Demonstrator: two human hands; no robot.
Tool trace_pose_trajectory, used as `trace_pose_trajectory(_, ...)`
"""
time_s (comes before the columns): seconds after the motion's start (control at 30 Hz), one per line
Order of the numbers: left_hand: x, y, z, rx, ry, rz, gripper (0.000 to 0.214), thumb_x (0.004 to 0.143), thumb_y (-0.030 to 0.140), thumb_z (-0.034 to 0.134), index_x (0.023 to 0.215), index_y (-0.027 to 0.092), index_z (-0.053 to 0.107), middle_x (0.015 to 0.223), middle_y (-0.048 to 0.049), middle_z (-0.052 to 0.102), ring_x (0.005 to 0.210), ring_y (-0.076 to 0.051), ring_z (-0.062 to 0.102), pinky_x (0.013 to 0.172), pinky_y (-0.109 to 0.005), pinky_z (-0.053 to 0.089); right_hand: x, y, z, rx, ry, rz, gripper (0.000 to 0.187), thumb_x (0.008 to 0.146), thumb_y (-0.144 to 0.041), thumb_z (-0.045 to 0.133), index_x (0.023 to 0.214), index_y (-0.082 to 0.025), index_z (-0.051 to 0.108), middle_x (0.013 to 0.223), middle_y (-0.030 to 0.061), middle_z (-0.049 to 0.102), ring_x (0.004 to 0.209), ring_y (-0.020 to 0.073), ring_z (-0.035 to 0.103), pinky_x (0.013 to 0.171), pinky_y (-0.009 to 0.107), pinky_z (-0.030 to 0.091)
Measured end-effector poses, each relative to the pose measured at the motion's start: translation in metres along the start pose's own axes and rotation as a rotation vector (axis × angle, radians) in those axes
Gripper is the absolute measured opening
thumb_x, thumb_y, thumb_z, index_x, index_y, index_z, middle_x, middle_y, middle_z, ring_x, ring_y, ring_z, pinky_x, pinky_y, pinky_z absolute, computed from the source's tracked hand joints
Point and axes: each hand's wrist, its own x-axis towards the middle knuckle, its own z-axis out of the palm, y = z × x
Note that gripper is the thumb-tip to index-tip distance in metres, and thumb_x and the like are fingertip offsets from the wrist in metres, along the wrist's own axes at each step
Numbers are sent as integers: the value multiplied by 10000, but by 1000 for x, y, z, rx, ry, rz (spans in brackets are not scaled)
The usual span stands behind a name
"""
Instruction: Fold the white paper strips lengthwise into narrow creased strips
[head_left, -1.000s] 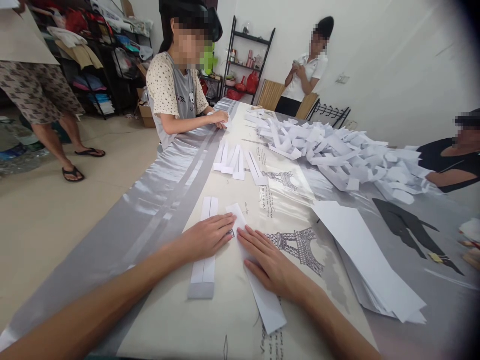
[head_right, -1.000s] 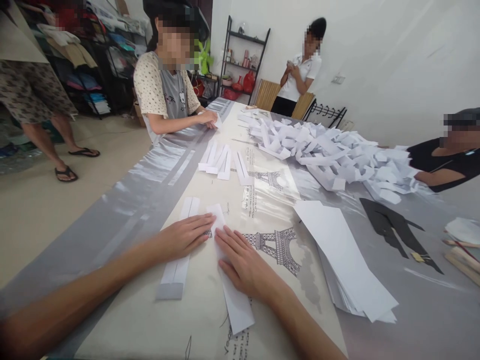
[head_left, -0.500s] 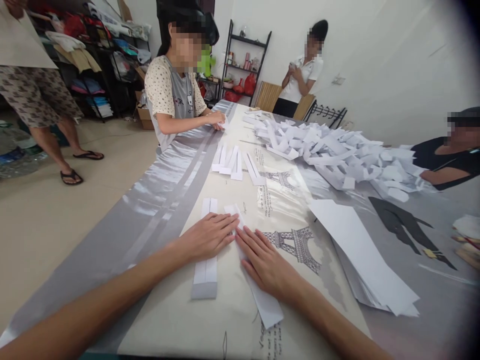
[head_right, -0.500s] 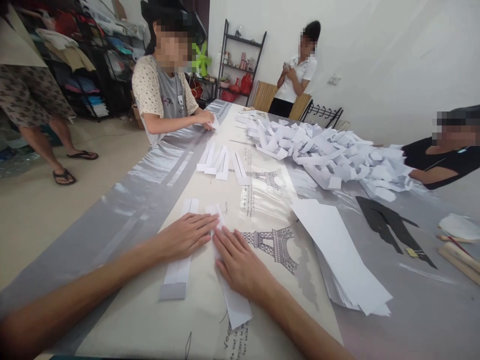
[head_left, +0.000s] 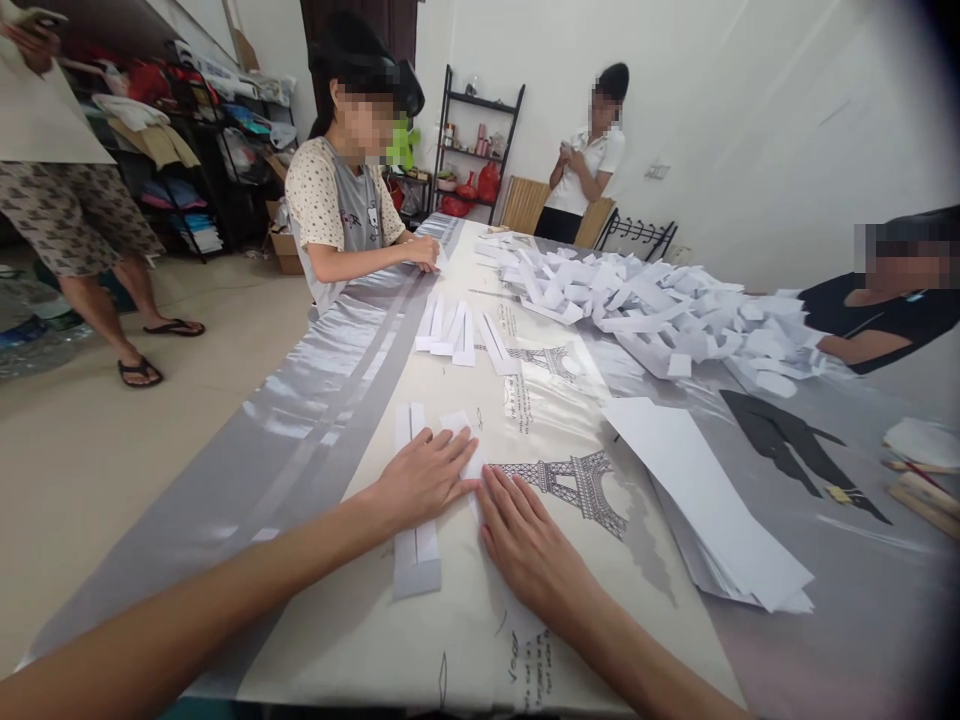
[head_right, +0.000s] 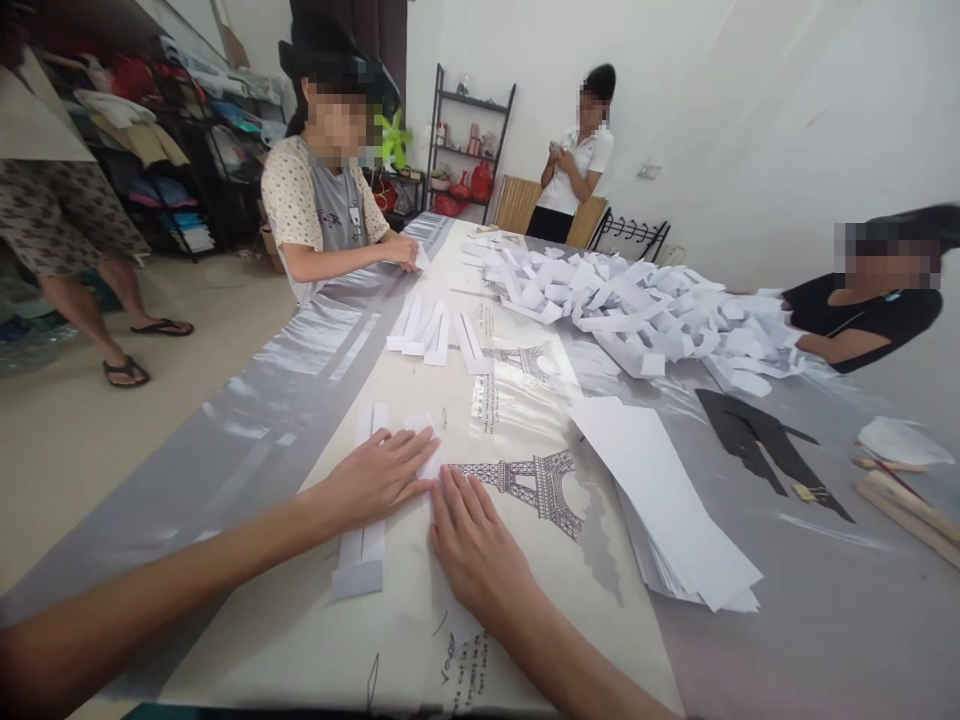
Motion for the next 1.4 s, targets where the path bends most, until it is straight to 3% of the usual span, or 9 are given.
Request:
trace_pose_trajectory(0.2,10,4,2,74,-28,-19,497,1088,405,321,1364,60,547,1433,-223,560,1146,-336,594,937,-446,407,-2,-4,3,-30,28,17,528,1014,-107,400,1526,15,370,1542,277,429,1481,373,352,1201,569,378)
trace_pose_trajectory(0.4,25,10,22,76,34,-127,520,1075,376,321,1403,27,523,1392,-260,584,1299,-366,520,1001,-479,395,-20,-11,7,-75,103,45,576,928,-5,428,1503,-5,418,1484,261,518,1454,388,401,1197,630,353)
trace_pose_trajectory(0.57,33,16,30,42,77,-166,679,1055,555,294,1309,9,607,1258,-278,652,1277,-404,521,1007,-526,397,-51,-23,-11,-147,117,25,571,884,28,384,1445,4,492,1461,247,549,1421,381,454,1154,588,444)
trace_pose_trajectory(0.73,32,10,38,-99,112,-204,866,997,710,247,1417,-6,492,1395,-307,560,1380,-435,436,1136,-614,265,-87,-35,-33,-268,72,-18,666,783,35,372,1433,-7,513,1439,207,584,1341,356,557,1017,516,580)
trace_pose_trajectory(1.07,29,5,50,-131,89,-246,887,974,745,284,1499,37,387,1514,-301,450,1469,-409,355,1154,-623,261,-129,-40,-32,-334,34,-100,498,906,-178,473,1364,-26,596,1373,182,645,1232,318,651,937,403,612)
trace_pose_trajectory(1.17,29,8,45,-161,44,-268,896,976,739,289,1504,20,382,1542,-304,408,1487,-415,319,1165,-644,236,-119,-40,-40,-226,96,-37,429,935,-117,441,1322,-60,617,1260,169,718,1121,291,699,913,394,591)
trace_pose_trajectory(1.23,30,10,39,-186,-28,-296,898,985,719,283,1518,0,361,1580,-297,347,1513,-410,262,1186,-649,198,-101,-35,-46,-111,100,57,364,957,-84,426,1244,-106,648,1016,133,776,898,265,731,802,396,585)
trace_pose_trajectory(1.3,31,13,33,-201,-95,-325,888,997,688,278,1534,-17,331,1612,-285,285,1536,-395,207,1211,-635,151,-75,-25,-47,-4,73,181,261,993,-124,450,1133,-145,670,721,58,708,640,226,659,623,372,534)
trace_pose_trajectory(1.4,31,16,26,-210,-128,-359,853,1007,648,291,1548,-12,305,1633,-264,244,1550,-375,166,1229,-615,114,-36,-5,-36,58,48,314,294,1016,-223,521,1288,-144,600,691,20,659,616,212,620,606,351,495)
